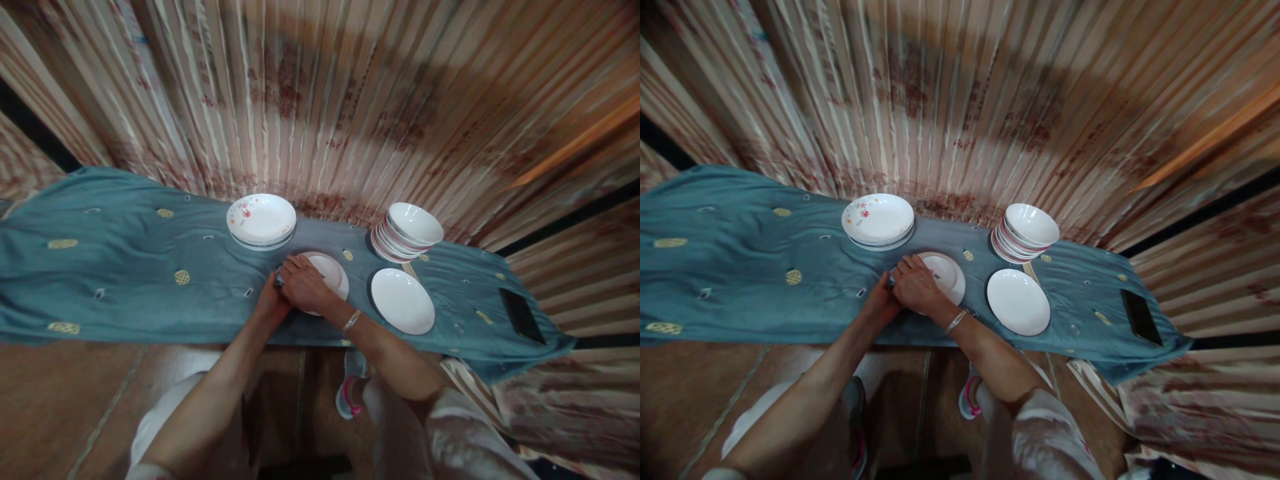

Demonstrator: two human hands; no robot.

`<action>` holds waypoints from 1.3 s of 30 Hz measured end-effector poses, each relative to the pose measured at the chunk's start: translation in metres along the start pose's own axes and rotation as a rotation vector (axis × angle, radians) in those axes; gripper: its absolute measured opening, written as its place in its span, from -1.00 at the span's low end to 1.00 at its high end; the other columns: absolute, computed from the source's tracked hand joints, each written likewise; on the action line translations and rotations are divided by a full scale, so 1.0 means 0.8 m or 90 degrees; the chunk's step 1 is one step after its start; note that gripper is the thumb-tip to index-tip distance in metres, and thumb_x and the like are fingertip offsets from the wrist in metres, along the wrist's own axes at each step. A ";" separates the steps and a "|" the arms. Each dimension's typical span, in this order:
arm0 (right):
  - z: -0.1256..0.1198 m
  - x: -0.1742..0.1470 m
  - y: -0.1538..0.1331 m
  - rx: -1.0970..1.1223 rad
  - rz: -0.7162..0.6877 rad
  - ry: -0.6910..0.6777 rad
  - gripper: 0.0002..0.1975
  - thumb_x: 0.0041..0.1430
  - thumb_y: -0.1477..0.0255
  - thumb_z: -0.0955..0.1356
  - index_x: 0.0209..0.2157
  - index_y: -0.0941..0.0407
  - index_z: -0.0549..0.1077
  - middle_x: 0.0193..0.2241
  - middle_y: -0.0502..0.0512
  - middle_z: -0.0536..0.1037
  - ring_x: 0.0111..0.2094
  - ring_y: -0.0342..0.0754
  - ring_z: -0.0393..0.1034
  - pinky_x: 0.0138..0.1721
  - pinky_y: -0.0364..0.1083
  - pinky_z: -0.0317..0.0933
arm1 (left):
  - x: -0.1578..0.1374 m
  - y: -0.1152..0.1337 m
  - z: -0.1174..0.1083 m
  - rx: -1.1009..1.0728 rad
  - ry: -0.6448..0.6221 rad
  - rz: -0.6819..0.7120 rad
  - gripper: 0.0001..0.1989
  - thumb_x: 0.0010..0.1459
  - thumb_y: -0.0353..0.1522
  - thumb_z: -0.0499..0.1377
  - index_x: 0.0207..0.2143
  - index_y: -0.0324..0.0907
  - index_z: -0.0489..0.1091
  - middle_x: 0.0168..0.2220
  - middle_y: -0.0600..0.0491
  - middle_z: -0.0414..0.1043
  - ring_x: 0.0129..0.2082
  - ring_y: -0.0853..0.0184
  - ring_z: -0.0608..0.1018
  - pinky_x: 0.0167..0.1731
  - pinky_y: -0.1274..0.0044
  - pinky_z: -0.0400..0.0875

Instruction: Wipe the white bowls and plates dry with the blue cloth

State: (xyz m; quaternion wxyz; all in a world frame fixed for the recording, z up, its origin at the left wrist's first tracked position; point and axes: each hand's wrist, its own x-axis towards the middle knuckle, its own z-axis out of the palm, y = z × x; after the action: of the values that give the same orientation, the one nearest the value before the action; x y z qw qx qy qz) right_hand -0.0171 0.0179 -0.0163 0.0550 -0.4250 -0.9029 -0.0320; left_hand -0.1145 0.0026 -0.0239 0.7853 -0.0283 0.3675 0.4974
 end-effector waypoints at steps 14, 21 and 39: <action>-0.022 0.030 0.024 0.016 0.130 -0.078 -0.72 0.38 0.42 0.24 -0.12 0.23 0.55 -0.09 0.29 0.64 -0.05 0.07 0.48 0.11 0.03 0.17 | 0.003 0.001 -0.002 -0.011 0.002 -0.004 -0.50 0.43 -0.19 -0.18 0.02 -0.30 0.43 -0.15 -0.20 0.60 -0.02 0.11 0.61 0.01 0.31 0.50; -0.018 0.034 0.051 0.030 0.200 -0.105 -0.66 0.46 0.37 0.18 -0.10 0.20 0.55 -0.10 0.26 0.65 -0.05 0.05 0.52 0.01 -0.05 0.22 | 0.007 0.001 -0.004 0.003 0.034 0.008 -0.49 0.43 -0.20 -0.18 0.06 -0.29 0.42 -0.29 -0.15 0.63 -0.06 0.09 0.64 0.00 0.31 0.50; 0.007 0.012 0.089 0.001 0.316 -0.088 -0.65 0.47 0.38 0.14 -0.03 0.20 0.49 -0.09 0.29 0.62 -0.07 0.08 0.52 -0.05 -0.05 0.29 | 0.009 0.000 -0.006 0.002 0.031 0.009 -0.45 0.44 -0.18 -0.17 0.19 -0.38 0.35 -0.20 -0.21 0.64 -0.04 0.08 0.64 0.02 0.31 0.50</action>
State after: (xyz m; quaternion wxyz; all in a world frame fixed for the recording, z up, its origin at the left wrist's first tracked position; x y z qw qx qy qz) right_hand 0.0311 0.0711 -0.0201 -0.0005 -0.6346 -0.7728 0.0126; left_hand -0.1159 0.0062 -0.0317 0.7726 -0.0364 0.3876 0.5015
